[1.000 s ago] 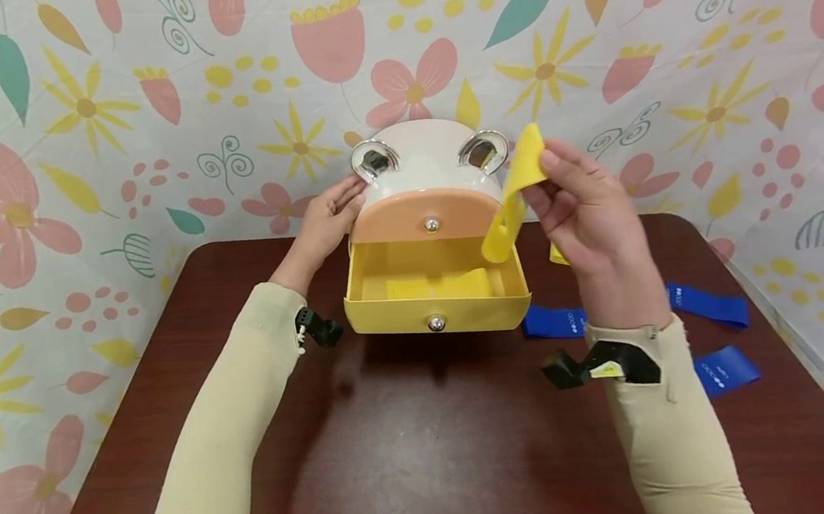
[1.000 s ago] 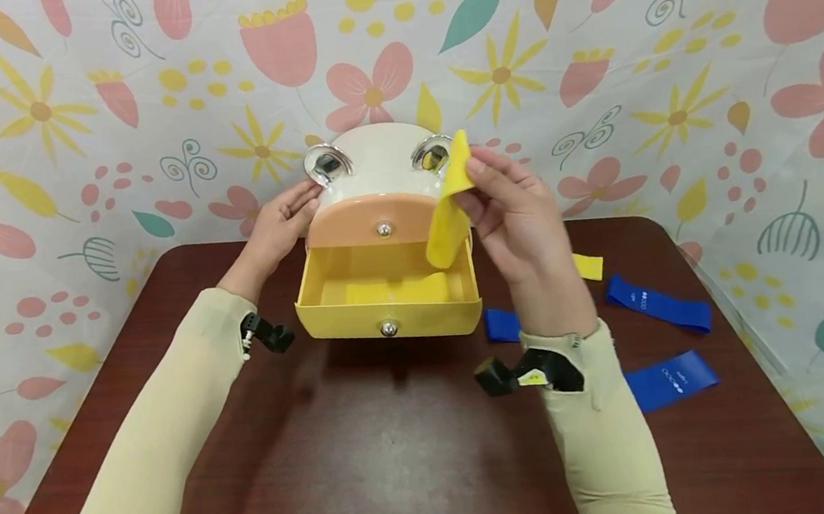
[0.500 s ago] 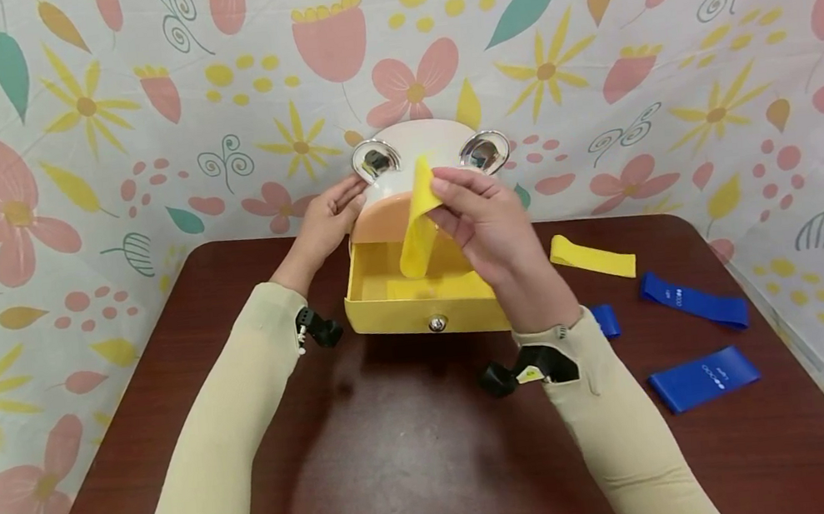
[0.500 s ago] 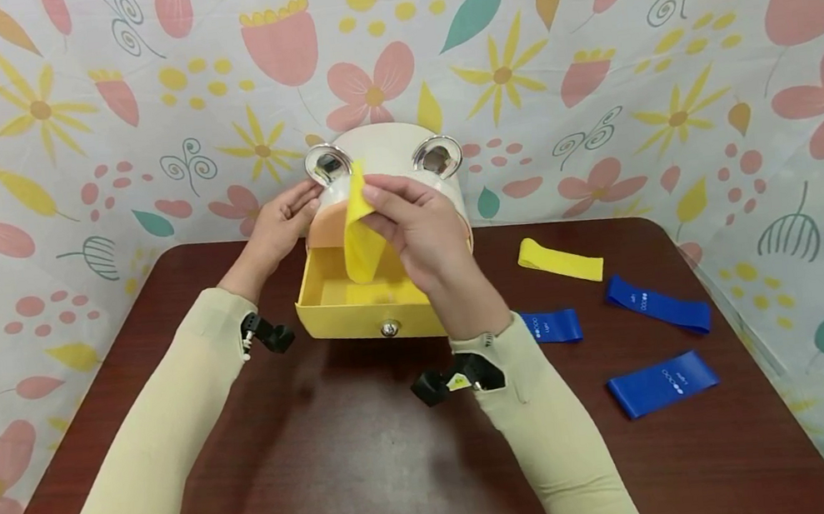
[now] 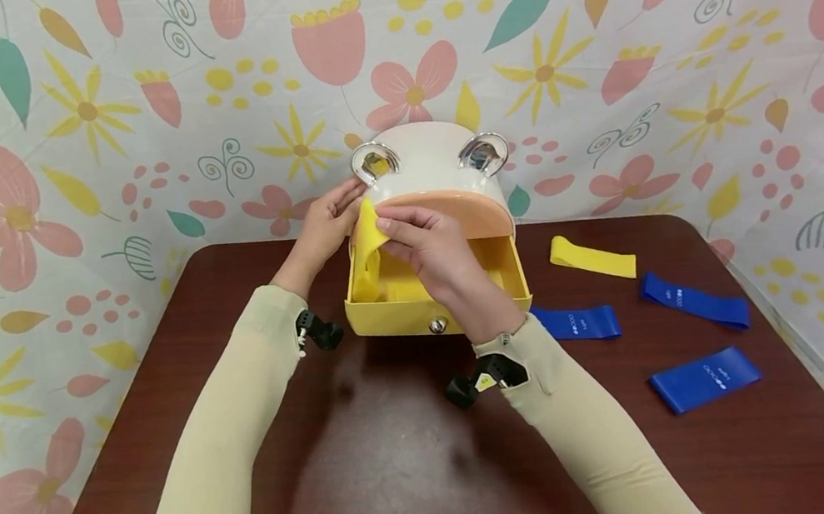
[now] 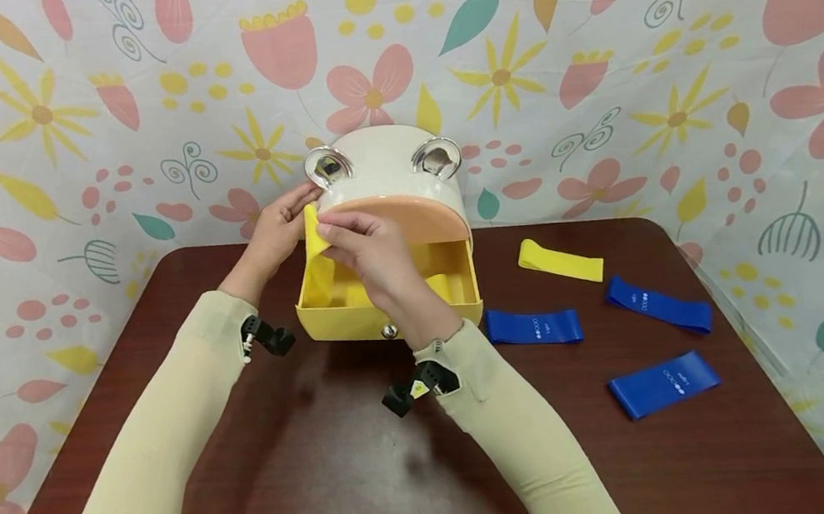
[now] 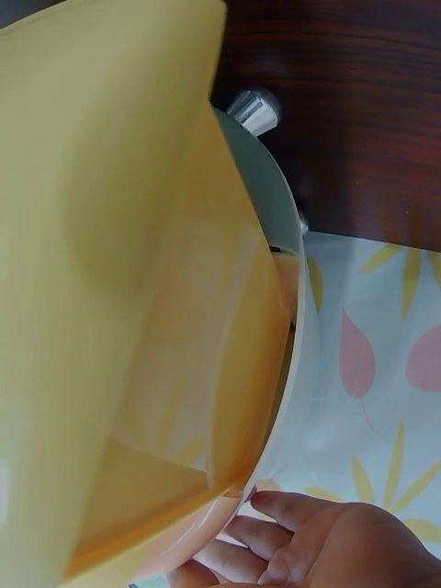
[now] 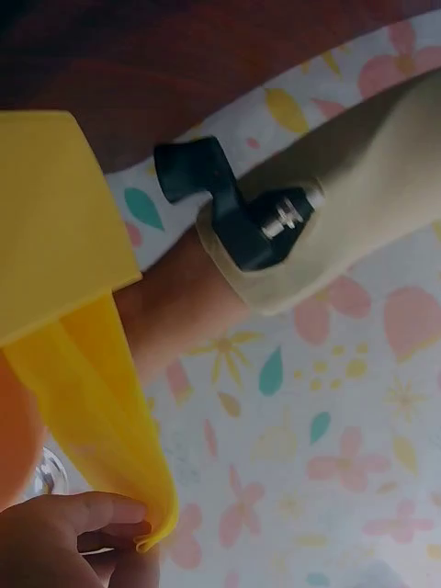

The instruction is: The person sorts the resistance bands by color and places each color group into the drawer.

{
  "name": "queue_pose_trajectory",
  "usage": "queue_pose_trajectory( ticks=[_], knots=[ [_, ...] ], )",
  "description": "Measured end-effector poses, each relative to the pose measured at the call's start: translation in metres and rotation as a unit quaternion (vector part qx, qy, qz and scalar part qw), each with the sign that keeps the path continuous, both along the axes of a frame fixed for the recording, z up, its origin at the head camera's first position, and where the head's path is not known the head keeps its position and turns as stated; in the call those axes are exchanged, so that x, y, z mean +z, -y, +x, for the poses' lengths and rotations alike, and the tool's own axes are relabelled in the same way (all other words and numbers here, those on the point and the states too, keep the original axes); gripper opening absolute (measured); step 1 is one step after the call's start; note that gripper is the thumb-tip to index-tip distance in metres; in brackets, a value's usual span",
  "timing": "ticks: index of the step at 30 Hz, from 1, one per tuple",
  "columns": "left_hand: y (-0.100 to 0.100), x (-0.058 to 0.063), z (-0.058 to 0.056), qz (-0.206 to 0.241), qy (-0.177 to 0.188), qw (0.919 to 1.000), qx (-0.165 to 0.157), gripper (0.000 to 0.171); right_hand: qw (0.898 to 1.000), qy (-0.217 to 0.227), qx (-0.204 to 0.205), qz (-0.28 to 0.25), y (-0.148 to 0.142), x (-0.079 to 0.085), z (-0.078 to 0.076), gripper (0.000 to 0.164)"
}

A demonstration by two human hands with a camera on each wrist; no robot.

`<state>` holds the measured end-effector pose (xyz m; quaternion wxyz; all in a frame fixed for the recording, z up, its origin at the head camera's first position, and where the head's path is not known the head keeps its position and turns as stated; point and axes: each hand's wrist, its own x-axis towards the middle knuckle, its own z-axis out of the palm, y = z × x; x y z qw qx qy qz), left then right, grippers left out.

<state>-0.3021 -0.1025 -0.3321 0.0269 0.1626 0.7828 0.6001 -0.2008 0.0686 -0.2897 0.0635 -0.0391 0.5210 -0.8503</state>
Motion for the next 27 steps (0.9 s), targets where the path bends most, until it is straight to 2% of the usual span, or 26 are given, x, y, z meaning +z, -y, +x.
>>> queue_pose_trajectory(
  ticks=[6, 8, 13, 19, 23, 27],
  knots=[
    [0.0, 0.0, 0.0, -0.008, -0.011, 0.9999, 0.003, 0.052, 0.999, 0.017, 0.02, 0.027, 0.003, -0.012, -0.009, 0.024],
    [0.0, 0.0, 0.0, -0.009, -0.011, 0.9999, 0.003, 0.053, 0.999, 0.02, 0.021, 0.041, 0.003, -0.014, -0.01, 0.019],
    [-0.001, -0.002, -0.001, -0.016, -0.013, 0.9998, 0.001, 0.053, 0.993, 0.033, 0.008, 0.109, -0.003, -0.021, -0.012, 0.027],
    [0.0, -0.002, -0.003, -0.012, -0.02, 0.9997, 0.002, 0.052, 0.976, 0.048, -0.003, 0.213, -0.022, -0.035, -0.013, 0.027],
    [0.0, -0.001, -0.002, -0.015, -0.02, 0.9997, 0.001, 0.053, 0.964, 0.031, 0.001, 0.263, -0.039, -0.04, -0.013, 0.028],
    [0.0, -0.001, -0.001, -0.016, -0.014, 0.9998, 0.001, 0.053, 0.946, 0.012, 0.007, 0.324, -0.054, -0.041, -0.011, 0.028]
  ],
)
